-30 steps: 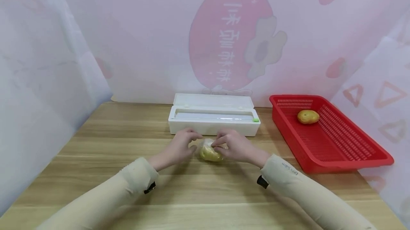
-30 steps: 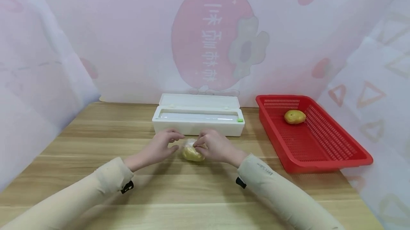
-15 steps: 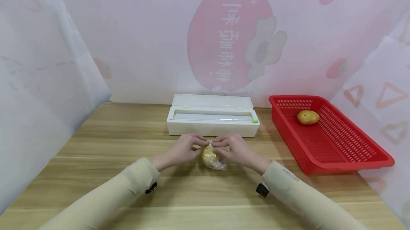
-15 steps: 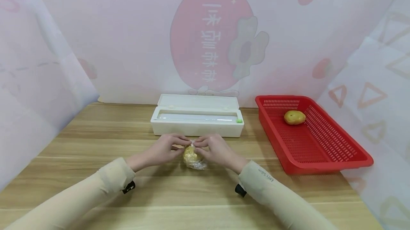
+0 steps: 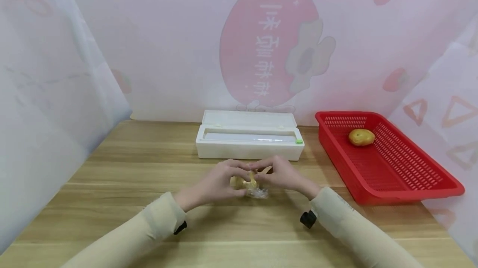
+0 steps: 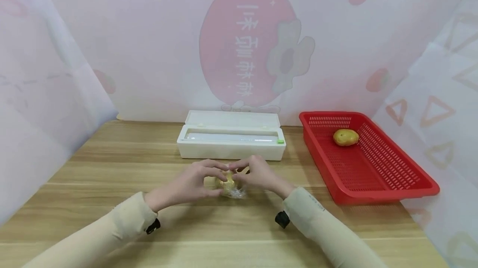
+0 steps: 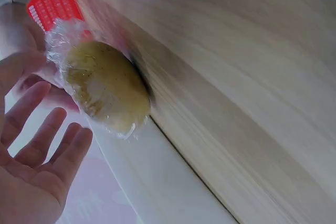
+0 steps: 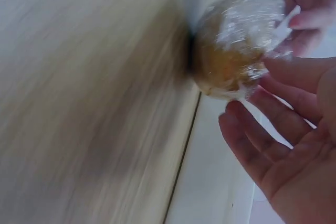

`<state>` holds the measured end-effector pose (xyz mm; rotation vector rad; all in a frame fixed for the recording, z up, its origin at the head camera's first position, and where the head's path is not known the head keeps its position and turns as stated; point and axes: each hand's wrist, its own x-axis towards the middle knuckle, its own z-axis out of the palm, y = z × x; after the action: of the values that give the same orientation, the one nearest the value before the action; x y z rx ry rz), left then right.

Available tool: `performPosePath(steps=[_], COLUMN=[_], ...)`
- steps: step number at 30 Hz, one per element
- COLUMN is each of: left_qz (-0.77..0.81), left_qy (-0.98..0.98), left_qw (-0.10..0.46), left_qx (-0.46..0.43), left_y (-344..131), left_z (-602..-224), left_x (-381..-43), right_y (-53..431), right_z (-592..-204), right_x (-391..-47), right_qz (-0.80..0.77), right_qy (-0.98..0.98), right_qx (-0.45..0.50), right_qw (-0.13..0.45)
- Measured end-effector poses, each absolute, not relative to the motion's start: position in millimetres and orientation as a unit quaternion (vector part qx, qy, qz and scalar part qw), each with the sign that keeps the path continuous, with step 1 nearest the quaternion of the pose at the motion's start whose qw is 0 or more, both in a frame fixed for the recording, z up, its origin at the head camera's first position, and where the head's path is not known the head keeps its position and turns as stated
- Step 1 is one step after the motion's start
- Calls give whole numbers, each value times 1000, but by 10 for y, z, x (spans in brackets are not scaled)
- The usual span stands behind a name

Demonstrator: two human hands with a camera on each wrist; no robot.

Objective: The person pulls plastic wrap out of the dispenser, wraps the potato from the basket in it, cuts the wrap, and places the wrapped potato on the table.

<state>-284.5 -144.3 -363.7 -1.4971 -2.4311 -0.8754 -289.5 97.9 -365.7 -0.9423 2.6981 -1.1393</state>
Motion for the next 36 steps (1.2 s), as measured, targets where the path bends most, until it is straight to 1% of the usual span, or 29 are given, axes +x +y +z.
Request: performPosePath(steps=[6, 9, 12, 17, 19, 22, 25, 29, 32, 36], left_qz=[-268, -280, -304, -344, -362, -392, -413, -417, -430, -454], left_qy=[-816, -817, -818, -814, -812, -810, -809, -811, -807, -797], left_qw=[98, 114, 119, 112, 107, 94, 79, 66, 54, 35], left_qx=[-502, -492, -473, -454, -445, -426, -410, -406, -400, -397], left_y=[-1369, -1342, -1332, -1345, -1359, -1385, -1410, -1426, -1434, -1442], left_z=[-3689, -3715, -3718, -3719, -3721, -3721, -3723, -3732, -3743, -3755], left_x=[-2790, -2785, -2781, -2796, -2814, -2846, -2878, -2909, -2924, -2942], right_y=[956, 953, 972, 1023, 1018, 964, 894, 850, 853, 866], right_z=[-3627, -3618, -3619, -3602, -3596, -3607, -3636, -3681, -3708, -3726], right_x=[-2930, -2936, -2940, -2870, -2820, -2769, -2774, -2847, -2903, -2949], right_qz=[-404, -417, -428, -395, -363, -312, -282, -292, -307, -330], right_qy=[864, 859, 854, 850, 860, 881, 893, 881, 871, 867], right_qx=[-298, -291, -288, -335, -346, -348, -350, -369, -377, -368], right_qw=[41, 52, 66, 95, 98, 71, 14, -54, -74, -65])
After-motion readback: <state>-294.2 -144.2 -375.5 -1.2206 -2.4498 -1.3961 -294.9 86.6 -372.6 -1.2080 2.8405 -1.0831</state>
